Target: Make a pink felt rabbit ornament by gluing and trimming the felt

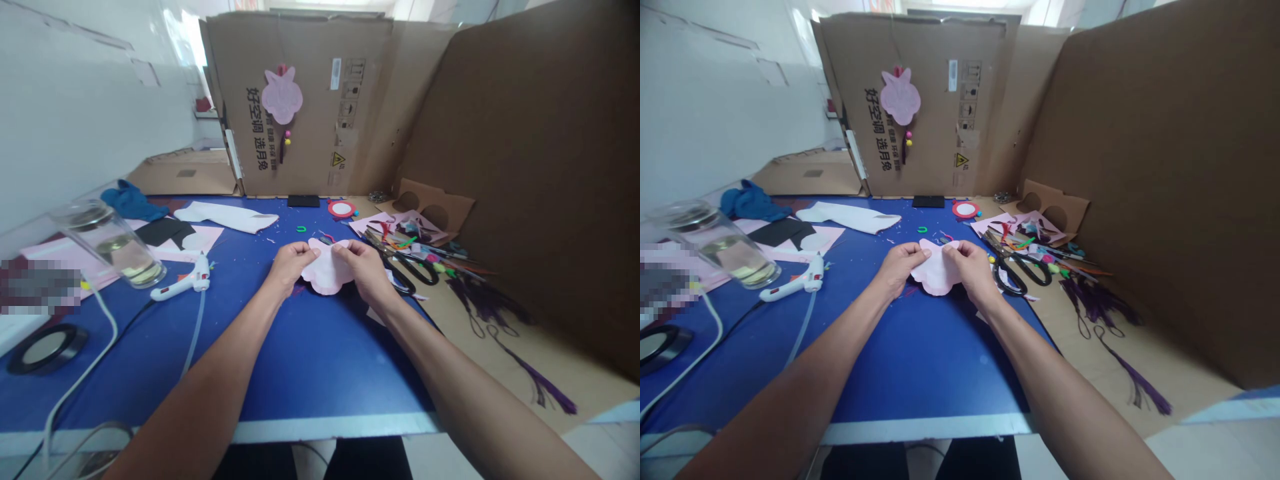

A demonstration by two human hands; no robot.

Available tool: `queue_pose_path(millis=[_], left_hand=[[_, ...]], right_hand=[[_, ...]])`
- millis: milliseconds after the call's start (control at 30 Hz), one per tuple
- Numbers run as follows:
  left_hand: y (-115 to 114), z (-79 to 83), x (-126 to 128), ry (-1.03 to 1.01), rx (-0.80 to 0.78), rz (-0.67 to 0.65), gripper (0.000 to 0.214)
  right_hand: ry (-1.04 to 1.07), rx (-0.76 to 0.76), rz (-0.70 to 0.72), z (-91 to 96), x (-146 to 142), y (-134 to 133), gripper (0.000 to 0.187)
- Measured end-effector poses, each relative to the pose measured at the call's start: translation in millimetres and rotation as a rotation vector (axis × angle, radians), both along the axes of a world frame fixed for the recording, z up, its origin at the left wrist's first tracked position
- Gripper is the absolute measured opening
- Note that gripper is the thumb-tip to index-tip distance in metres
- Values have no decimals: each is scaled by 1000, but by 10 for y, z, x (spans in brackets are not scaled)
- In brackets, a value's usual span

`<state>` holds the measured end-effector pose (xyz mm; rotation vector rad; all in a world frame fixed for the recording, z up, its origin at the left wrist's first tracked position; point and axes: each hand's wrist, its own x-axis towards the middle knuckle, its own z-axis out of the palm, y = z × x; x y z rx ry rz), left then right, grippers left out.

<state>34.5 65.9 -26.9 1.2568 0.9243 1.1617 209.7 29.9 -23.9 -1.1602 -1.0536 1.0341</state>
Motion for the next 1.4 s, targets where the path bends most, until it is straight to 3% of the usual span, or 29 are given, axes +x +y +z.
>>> queue_pose_path(millis=[233,700,1067,1400], left_hand=[[30,-28,10,-23,-46,-27,38],[73,-25,-16,-100,-44,83,44],[20,23,-7,-45,-117,-10,55],[82,-14,-20,-89,-71,84,53]], right_hand=[[17,35,-45,23,16,4,35],[-4,37,-11,-14,40,39,35],[52,67,-113,22,156,95,32],[143,4,-17,50,105,66,42]])
